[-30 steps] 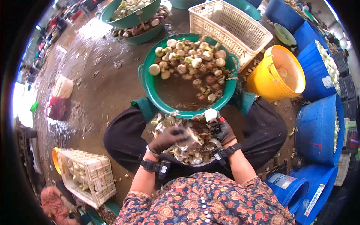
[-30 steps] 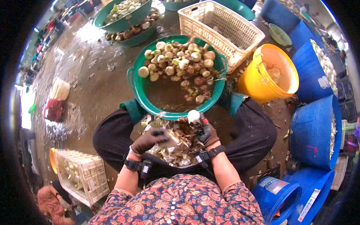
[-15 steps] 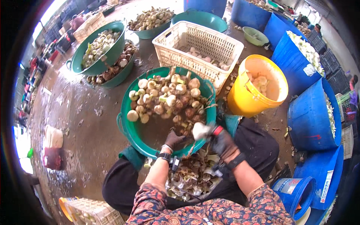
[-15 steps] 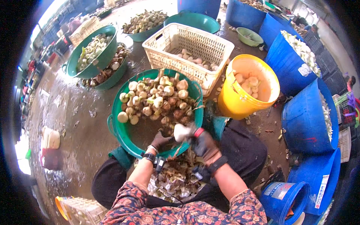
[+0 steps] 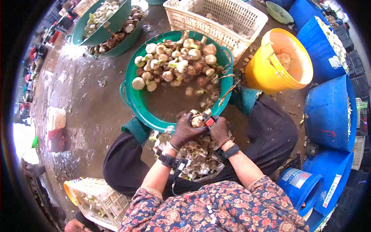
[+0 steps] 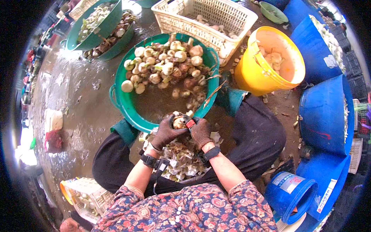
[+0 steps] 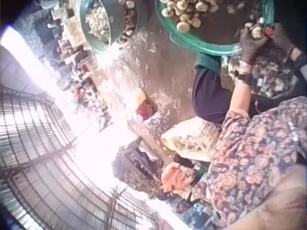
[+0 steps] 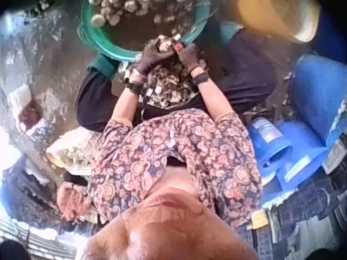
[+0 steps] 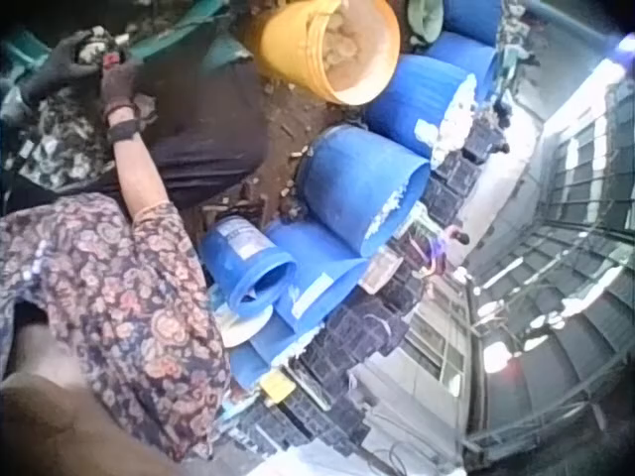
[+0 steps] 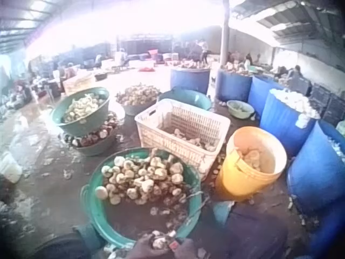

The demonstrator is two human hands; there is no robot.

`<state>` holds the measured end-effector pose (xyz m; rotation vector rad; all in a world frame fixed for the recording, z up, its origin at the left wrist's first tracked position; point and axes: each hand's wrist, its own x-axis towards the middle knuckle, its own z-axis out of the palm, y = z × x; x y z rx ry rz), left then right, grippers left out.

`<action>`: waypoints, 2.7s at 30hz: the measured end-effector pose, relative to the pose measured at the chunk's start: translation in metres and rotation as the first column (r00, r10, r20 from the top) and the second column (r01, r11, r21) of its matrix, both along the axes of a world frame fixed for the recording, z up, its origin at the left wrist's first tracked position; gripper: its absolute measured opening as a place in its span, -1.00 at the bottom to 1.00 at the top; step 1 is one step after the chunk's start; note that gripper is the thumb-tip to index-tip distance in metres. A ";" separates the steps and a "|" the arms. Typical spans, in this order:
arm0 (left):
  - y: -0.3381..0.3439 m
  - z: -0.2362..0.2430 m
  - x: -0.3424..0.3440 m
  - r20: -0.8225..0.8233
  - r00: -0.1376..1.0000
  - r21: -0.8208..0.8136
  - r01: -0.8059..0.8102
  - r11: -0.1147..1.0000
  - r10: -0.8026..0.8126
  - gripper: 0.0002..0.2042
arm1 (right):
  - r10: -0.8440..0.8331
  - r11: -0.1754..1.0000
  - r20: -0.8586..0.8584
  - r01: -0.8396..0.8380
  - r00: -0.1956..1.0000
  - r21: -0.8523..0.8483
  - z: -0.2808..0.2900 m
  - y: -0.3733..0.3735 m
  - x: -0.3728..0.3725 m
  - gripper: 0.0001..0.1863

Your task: Peeling and trimming the skins of root vegetables in a large processing facility.

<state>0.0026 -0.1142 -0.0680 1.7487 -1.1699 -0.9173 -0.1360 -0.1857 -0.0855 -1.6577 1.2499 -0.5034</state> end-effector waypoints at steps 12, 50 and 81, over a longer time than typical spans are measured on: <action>0.066 0.043 -0.005 -0.717 0.690 0.138 0.009 0.990 0.094 -0.55 | -0.038 0.828 0.462 -0.231 0.886 0.511 0.022 0.043 -0.030 -0.73; 0.099 0.018 -0.018 -0.717 0.611 0.116 -0.370 0.922 0.335 -0.69 | 0.566 0.770 0.074 -0.494 0.821 -0.403 0.048 0.067 -0.024 -0.65; 0.012 -0.035 0.043 0.360 0.933 0.223 -0.101 0.970 0.015 -0.39 | -0.603 0.668 0.740 -0.319 0.298 0.673 0.106 -0.059 -0.036 -0.46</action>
